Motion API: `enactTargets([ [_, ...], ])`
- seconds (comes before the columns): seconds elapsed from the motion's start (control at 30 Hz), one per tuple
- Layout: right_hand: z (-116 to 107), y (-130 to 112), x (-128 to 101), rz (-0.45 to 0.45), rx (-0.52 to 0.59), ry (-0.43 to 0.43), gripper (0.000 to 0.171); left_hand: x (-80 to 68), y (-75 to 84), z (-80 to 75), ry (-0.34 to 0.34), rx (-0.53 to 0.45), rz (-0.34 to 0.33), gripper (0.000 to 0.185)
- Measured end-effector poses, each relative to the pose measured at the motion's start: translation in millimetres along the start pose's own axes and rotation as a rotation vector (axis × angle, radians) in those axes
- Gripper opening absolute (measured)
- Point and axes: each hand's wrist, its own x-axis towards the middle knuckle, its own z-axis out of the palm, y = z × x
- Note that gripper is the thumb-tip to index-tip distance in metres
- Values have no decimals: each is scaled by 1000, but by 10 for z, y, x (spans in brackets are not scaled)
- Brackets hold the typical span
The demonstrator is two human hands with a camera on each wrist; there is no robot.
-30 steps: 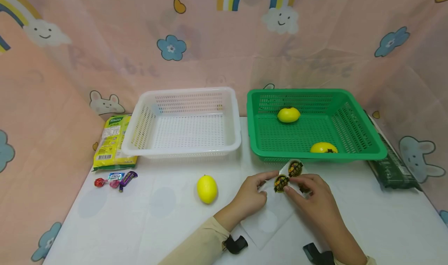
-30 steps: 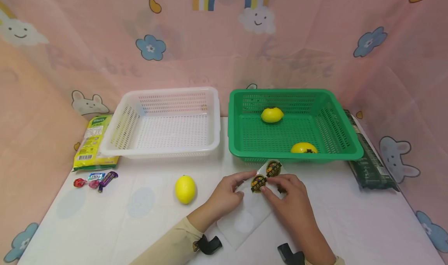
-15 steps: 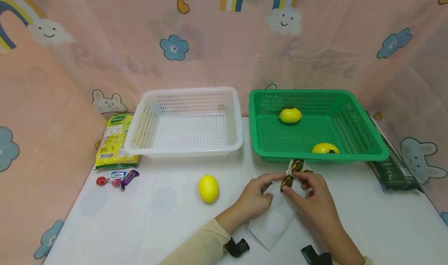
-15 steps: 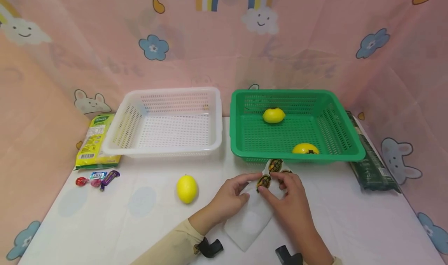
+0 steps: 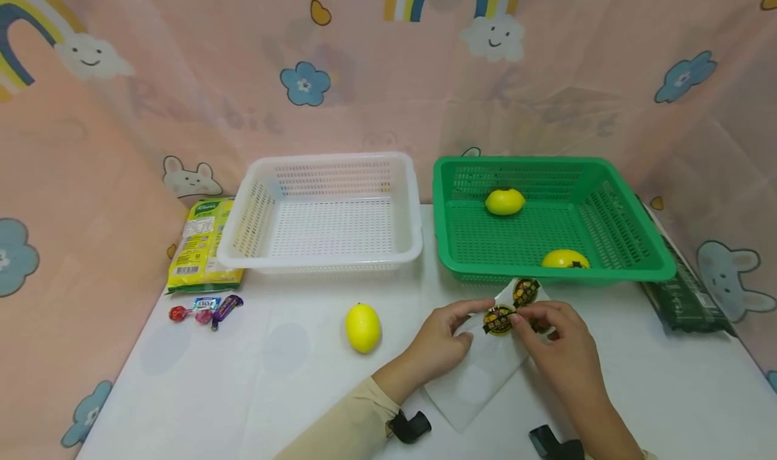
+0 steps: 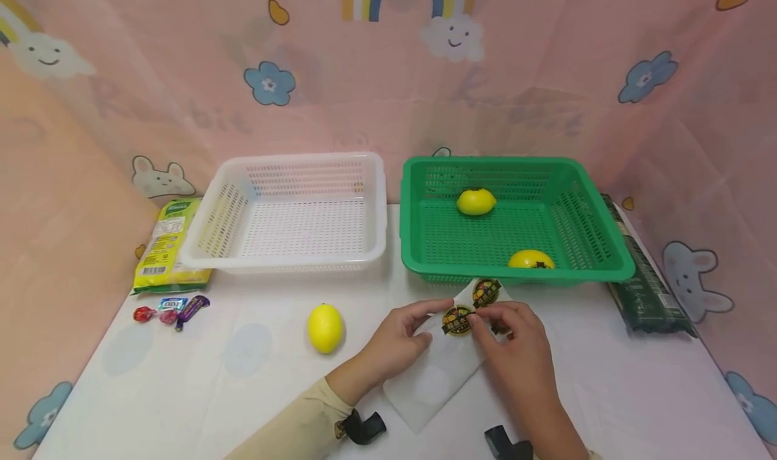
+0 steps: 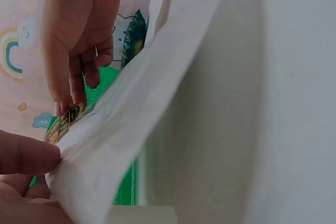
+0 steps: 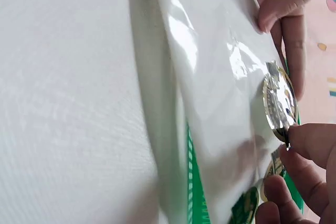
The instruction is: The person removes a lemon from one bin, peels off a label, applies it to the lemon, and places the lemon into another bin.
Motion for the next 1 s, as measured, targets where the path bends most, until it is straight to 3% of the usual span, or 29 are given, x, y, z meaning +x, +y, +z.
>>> enactTargets([
  [0.43, -88, 6, 13, -56, 0, 4, 10, -1, 25, -41, -16, -14, -56, 52],
  [0.7, -259, -124, -16, -28, -5, -25, 12, 24, 44, -28, -30, 23, -27, 51],
  [0.87, -400, -170, -30, 12, 10, -3, 17, 29, 88, -56, -10, 224, -42, 58],
  [1.0, -465, -158, -48, 52, 46, 10, 20, -20, 211, -176, 65, 364, -57, 58],
])
